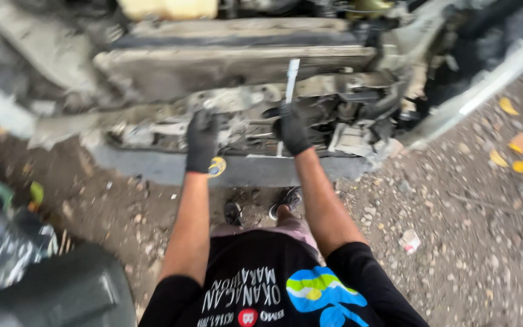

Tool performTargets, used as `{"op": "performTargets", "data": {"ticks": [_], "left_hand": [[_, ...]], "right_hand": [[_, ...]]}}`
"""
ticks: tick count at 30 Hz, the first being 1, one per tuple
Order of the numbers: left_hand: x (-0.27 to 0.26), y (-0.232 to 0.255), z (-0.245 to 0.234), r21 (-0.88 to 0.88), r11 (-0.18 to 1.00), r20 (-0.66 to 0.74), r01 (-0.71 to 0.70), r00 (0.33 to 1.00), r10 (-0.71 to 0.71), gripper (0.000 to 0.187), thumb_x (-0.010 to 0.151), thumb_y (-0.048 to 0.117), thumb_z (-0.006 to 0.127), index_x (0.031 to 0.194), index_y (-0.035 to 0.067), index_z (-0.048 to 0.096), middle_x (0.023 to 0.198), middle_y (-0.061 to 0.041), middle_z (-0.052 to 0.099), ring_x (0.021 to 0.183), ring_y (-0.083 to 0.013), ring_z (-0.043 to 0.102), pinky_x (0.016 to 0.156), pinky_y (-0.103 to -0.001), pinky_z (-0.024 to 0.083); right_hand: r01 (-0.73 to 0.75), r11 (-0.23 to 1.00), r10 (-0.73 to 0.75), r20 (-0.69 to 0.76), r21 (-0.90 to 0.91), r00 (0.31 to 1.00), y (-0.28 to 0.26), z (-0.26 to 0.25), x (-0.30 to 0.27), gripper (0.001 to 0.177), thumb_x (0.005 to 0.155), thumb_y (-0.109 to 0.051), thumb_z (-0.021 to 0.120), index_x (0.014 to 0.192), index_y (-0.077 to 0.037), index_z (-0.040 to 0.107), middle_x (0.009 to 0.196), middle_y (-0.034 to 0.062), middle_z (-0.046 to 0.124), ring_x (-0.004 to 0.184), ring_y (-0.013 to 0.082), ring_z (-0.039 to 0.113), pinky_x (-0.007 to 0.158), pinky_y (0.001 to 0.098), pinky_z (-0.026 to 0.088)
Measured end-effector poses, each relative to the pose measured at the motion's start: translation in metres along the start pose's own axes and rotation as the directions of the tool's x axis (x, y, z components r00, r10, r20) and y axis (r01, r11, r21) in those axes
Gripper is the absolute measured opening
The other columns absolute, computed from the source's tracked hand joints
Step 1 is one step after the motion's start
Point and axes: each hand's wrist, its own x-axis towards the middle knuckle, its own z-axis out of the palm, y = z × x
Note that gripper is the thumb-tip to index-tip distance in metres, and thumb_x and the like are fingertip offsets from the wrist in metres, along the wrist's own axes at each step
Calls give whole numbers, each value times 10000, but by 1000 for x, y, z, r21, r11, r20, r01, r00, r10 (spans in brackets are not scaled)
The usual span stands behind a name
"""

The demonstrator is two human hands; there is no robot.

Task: The person uses a wrench to loosen and remove bolts from the front metal frame of a car. They manipulate the frame and radiator area, occasionally reaching into the engine bay to adjust components.

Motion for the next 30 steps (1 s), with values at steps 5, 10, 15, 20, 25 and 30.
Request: {"op": "performTargets", "data": {"ticks": [5,10,15,20,25,30], "left_hand": [[1,-151,0,-783,588,12,205,949,-315,130,954,-43,677,911,73,637,921,-15,635,858,-126,600,909,-355,580],[6,-104,0,-476,864,-93,162,968,-233,69,1005,-22,634,960,30,637,944,-30,603,876,-132,550,838,-309,503],[14,-70,12,-649,730,-44,212,948,-315,30,1011,51,662,992,51,639,968,-53,629,884,-190,622,844,-352,562],[21,-38,-3,-781,473,212,408,885,-414,151,981,153,654,1084,42,648,1077,-102,688,990,-282,690,959,-469,581],[37,-43,-2,-805,341,361,485,857,-367,254,957,147,636,1158,-6,660,1129,-156,710,1018,-305,695,940,-430,550],[35,-24,-10,-543,639,391,545,837,-382,314,1023,254,605,1117,-30,702,959,-168,720,855,-278,673,795,-392,541]], "right_hand": [[-119,976,134,-73,184,988,-6,14,2,576,1080,-473,425,865,-58,761,594,23,640,398,84,417,400,264,320],[66,996,-70,-60,-56,996,-16,10,-2,600,1090,-532,430,861,-67,732,577,5,594,469,83,500,451,279,399],[-10,1000,7,-104,-21,995,-6,8,6,623,1089,-546,478,905,-17,750,619,6,604,504,76,491,460,280,384],[316,925,-344,-112,-209,932,11,3,8,475,1186,-514,531,1176,-57,661,828,36,617,801,73,527,690,280,513],[10,999,-9,-17,50,1000,-29,14,-4,368,956,-387,636,1198,-113,590,858,32,678,596,129,570,518,340,483],[97,951,-173,-248,-292,953,-10,30,7,319,922,-342,751,1029,-53,668,830,79,739,728,193,697,682,410,554]]}}
